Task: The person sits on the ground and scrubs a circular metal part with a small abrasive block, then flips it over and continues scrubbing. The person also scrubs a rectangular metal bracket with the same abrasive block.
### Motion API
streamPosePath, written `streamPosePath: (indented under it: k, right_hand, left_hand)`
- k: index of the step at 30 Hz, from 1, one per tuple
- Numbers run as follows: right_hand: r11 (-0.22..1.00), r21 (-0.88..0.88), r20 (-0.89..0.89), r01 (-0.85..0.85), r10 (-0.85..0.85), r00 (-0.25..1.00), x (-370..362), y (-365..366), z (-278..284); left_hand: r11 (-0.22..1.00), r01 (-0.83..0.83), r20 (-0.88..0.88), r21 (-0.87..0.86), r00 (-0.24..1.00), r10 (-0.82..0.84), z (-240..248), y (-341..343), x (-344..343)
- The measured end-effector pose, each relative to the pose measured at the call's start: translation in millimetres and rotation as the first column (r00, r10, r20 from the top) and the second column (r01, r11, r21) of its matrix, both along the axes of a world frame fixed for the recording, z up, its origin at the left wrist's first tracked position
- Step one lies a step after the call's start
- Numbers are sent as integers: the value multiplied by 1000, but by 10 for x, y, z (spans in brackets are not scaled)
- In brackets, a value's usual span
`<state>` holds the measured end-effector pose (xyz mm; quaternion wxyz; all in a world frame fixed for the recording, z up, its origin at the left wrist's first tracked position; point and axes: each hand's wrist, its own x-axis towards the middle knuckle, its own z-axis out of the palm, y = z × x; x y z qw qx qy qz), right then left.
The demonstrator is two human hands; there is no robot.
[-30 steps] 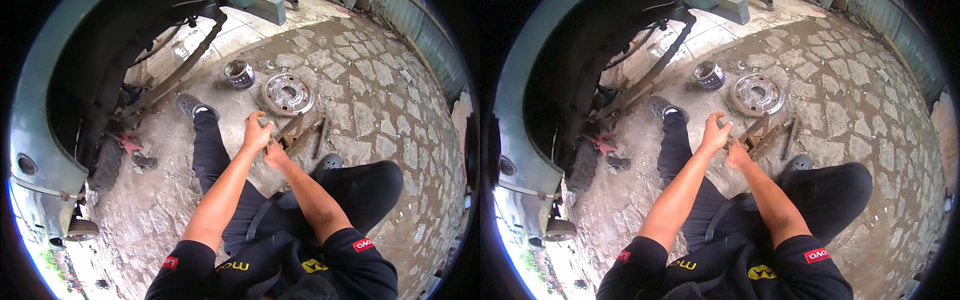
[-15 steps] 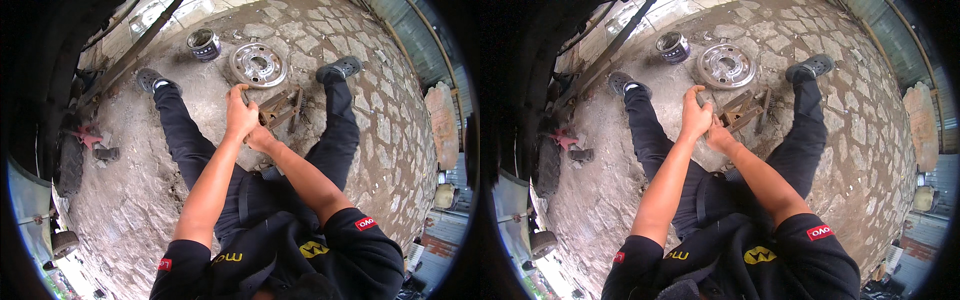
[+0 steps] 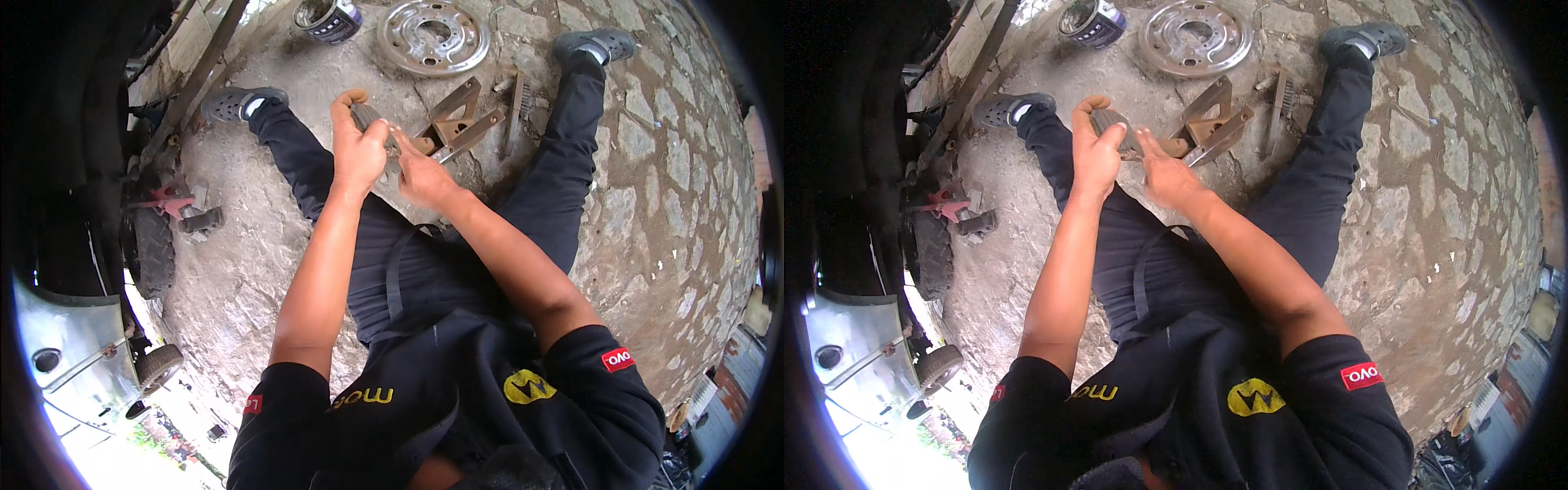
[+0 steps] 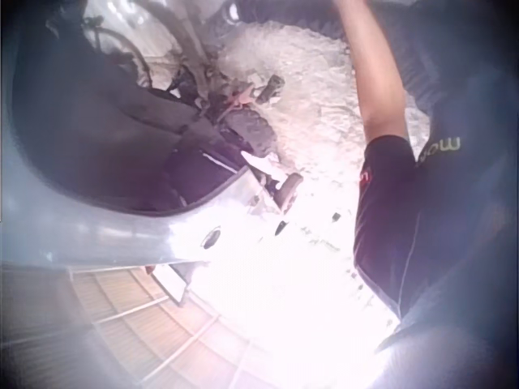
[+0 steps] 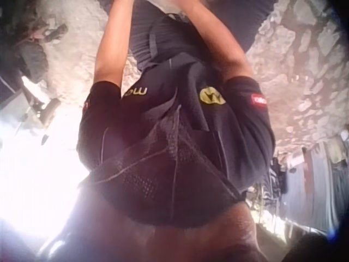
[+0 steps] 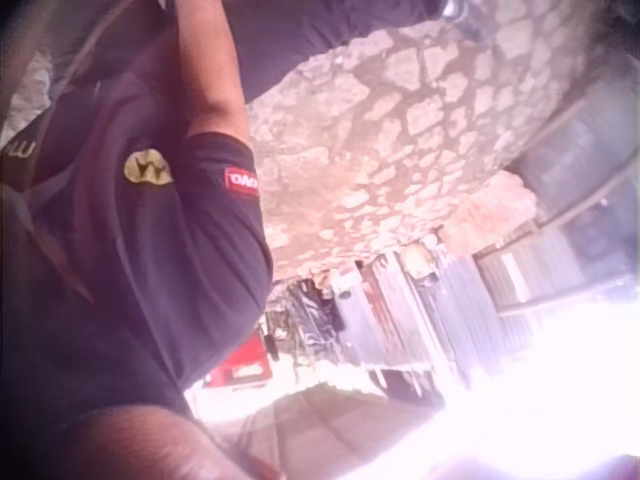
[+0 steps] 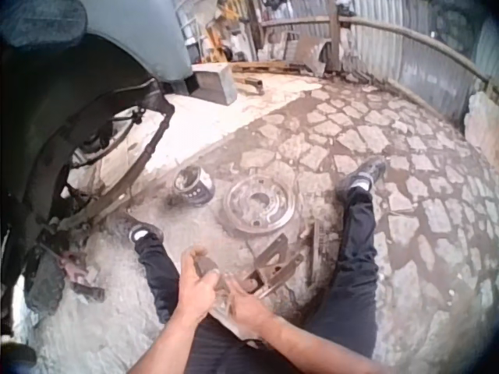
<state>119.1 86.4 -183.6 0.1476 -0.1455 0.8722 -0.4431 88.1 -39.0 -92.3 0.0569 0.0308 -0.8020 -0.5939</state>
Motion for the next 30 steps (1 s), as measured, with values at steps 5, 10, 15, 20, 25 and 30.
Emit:
streamPosePath:
  k: [5,10,15,20,25,30]
  right_hand:
    - [999,43,182,33,-40,982,44,8,-85]
    - [996,1,-11,-91,91,996,133,-3,-202]
    - [996,-34,-31,-84,83,996,153,-105,-214]
    - [980,197,56,19,-30,998,28,-43,-332]
    - [993,83,106,-90,81,991,55,58,-18]
    - [997,-59,-81,-52,47,996,142,-4,-122]
  left_hand:
    - [981,-14,-9,193,1000,16,-78,-165,153]
    - [968,-54,5,246,998,55,-81,-250,267]
    - [976,-62,1,208,998,63,-115,-298,236]
    - [907,-127,26,403,992,127,-79,-88,167]
    - [877,-65,236,475,970,-55,-101,-259,105]
    - [811,40,204,584,960,-193,-165,-387,-10]
